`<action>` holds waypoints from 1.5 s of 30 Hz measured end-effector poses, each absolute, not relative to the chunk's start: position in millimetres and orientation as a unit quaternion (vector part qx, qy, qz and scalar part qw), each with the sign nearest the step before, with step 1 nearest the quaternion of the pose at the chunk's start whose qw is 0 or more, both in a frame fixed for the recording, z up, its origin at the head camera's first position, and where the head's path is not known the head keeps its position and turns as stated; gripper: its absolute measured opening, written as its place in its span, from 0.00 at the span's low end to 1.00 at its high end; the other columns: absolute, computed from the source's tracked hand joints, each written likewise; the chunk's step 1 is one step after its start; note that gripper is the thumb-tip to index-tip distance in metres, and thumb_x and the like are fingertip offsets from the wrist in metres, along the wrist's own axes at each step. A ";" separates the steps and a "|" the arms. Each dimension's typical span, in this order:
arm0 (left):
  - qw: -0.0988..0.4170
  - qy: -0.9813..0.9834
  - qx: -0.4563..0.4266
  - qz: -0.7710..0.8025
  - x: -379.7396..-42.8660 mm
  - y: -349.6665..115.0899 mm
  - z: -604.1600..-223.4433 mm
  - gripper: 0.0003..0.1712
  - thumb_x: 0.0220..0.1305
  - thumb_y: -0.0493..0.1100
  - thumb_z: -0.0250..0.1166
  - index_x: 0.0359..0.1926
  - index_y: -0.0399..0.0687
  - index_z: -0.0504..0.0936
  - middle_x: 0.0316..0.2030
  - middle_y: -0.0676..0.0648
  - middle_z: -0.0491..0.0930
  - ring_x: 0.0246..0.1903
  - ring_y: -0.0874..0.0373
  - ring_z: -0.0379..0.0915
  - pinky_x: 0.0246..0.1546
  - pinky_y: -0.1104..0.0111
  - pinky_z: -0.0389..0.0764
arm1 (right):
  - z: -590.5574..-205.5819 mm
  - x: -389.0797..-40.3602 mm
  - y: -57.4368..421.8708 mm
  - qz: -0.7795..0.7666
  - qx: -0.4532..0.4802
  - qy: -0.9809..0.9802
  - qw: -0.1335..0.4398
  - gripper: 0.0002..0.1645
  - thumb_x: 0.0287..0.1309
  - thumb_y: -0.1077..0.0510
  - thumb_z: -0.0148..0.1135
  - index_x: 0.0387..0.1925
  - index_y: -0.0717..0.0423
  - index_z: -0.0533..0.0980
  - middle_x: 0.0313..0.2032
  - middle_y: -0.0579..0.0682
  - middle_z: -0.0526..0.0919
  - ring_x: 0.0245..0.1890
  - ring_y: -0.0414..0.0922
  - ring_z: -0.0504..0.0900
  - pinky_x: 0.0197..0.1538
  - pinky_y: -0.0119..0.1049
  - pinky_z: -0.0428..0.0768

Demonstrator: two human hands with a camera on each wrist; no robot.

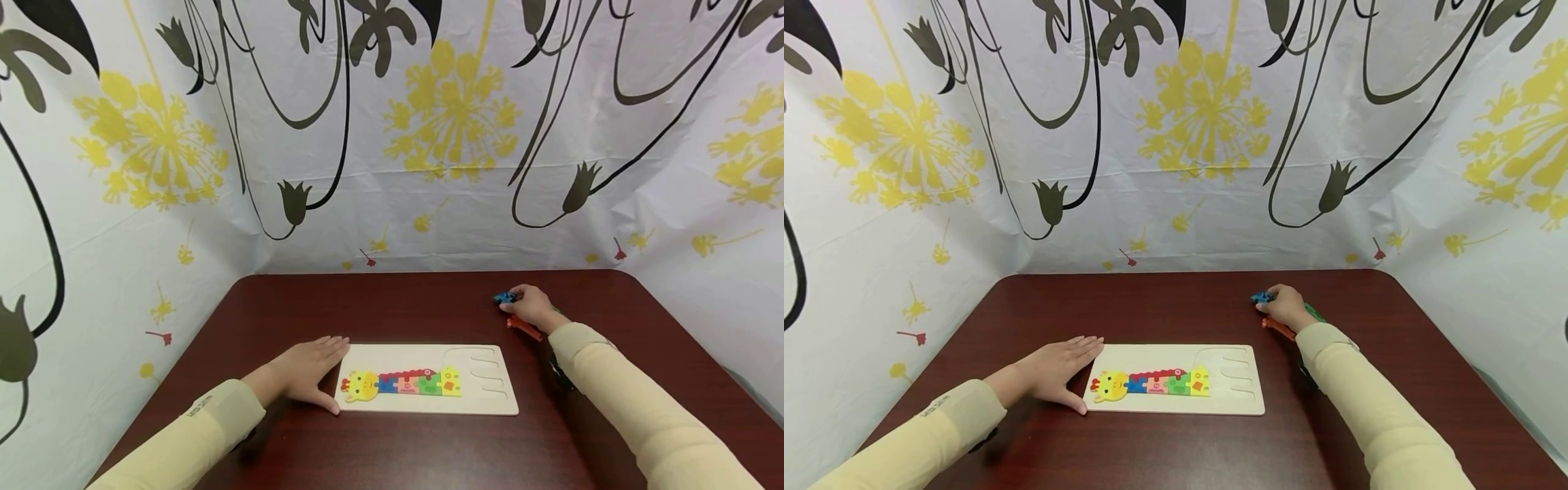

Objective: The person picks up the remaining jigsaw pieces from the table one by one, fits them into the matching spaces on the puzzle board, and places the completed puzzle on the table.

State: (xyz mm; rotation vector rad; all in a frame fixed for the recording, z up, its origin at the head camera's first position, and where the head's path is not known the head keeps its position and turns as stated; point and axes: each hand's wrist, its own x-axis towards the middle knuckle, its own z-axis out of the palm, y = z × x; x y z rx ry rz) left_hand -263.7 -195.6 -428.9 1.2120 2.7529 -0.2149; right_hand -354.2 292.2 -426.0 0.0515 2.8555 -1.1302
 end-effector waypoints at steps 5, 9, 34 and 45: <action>0.061 0.911 0.401 -0.073 -264.0 -195.6 -428.7 0.70 0.45 0.88 0.44 0.75 0.41 0.52 0.74 0.44 0.51 0.73 0.51 0.45 0.70 0.59 0.53 | -424.6 -356.3 292.3 -0.375 0.013 0.927 0.021 0.34 0.63 0.56 0.64 0.61 0.74 0.65 0.52 0.70 0.70 0.45 0.59 0.72 0.47 0.51 0.76; 0.060 0.912 0.399 -0.073 -263.5 -195.5 -428.2 0.70 0.45 0.88 0.44 0.75 0.41 0.52 0.74 0.44 0.52 0.72 0.51 0.46 0.70 0.59 0.53 | -423.7 -357.0 291.5 -0.381 0.005 0.925 0.009 0.35 0.62 0.56 0.65 0.61 0.74 0.65 0.52 0.70 0.70 0.46 0.59 0.71 0.48 0.51 0.76; 0.063 0.913 0.398 -0.067 -265.1 -196.2 -430.9 0.70 0.45 0.88 0.45 0.75 0.41 0.51 0.74 0.45 0.51 0.73 0.51 0.45 0.70 0.59 0.52 | -411.6 -338.3 278.8 -0.438 -0.041 0.898 0.009 0.34 0.62 0.56 0.66 0.64 0.67 0.66 0.54 0.64 0.73 0.53 0.57 0.72 0.49 0.44 0.78; 0.066 0.914 0.394 -0.067 -265.8 -196.8 -431.7 0.70 0.45 0.88 0.44 0.76 0.42 0.51 0.74 0.45 0.51 0.73 0.52 0.44 0.70 0.59 0.52 | -407.5 -329.7 271.3 -0.444 -0.056 0.894 0.013 0.34 0.62 0.56 0.66 0.63 0.67 0.67 0.52 0.63 0.74 0.51 0.55 0.73 0.46 0.41 0.79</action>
